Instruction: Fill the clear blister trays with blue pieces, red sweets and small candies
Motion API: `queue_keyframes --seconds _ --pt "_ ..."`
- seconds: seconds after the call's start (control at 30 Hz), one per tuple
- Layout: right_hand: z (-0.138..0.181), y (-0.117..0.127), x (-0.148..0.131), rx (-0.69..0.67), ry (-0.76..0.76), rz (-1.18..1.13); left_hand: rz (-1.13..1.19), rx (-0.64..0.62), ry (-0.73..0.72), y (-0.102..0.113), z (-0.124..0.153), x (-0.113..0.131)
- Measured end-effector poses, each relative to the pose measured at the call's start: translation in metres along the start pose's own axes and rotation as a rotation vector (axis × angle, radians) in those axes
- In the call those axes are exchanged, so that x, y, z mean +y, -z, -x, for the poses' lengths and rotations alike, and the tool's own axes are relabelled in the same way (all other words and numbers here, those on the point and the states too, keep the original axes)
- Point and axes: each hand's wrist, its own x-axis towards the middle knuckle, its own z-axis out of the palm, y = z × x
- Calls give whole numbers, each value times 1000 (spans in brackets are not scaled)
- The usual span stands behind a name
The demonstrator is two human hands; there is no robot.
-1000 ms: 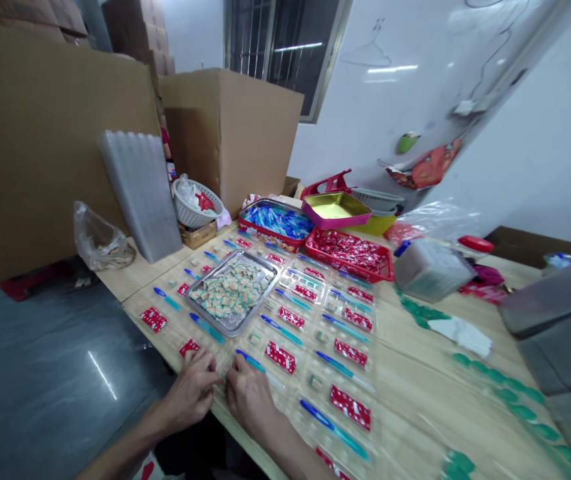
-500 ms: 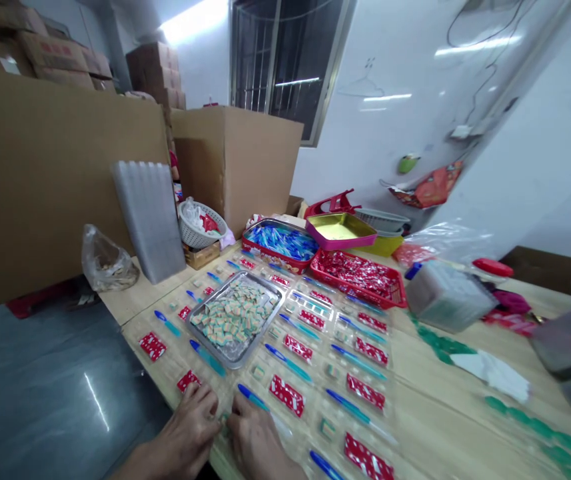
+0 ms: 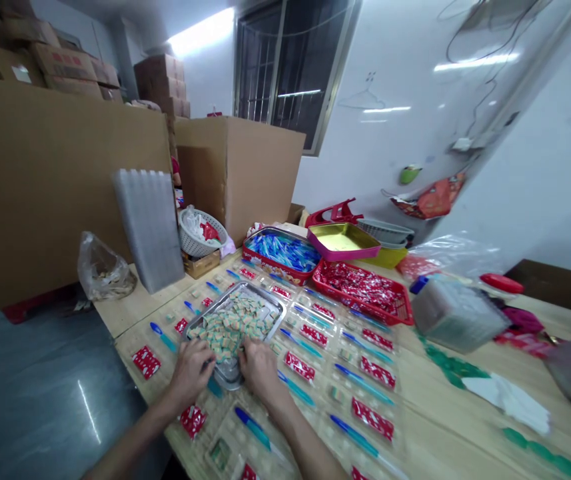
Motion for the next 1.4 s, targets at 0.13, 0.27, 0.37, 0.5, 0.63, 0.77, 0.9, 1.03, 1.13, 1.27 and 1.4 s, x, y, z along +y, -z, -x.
queue_keyframes --seconds 0.13,0.27,0.37,0.5,0.63,0.77,0.9,1.03,1.13,1.27,1.4 --pt "-10 -16 -2 -24 -55 125 -89 -102 -27 -9 -31 -8" --pt "-7 -20 -3 -11 -53 95 -136 -167 -58 -14 -34 -12" --pt "-3 -17 -4 13 -19 54 -161 -191 -61 -11 -32 -13" --pt "-1 -16 -3 42 -13 -64 -158 -225 -76 -8 -33 -13" --pt "-1 -20 0 74 -5 -205 -136 -241 -103 -8 -36 -13" --pt "1 -19 -1 56 14 -219 -146 -255 -109 -10 -38 -14" --pt "2 -20 -1 44 12 -231 -117 -245 -94 -11 -38 -15" --pt "3 -25 1 65 40 -268 -28 -180 -80 -12 -38 -11" --pt "4 -28 3 89 56 -302 -21 -193 -99 -14 -37 -7" --pt "2 -28 4 118 22 -333 -44 -225 -76 -16 -37 -3" --pt "1 -26 7 132 -12 -382 -65 -239 -75 -17 -37 -2"
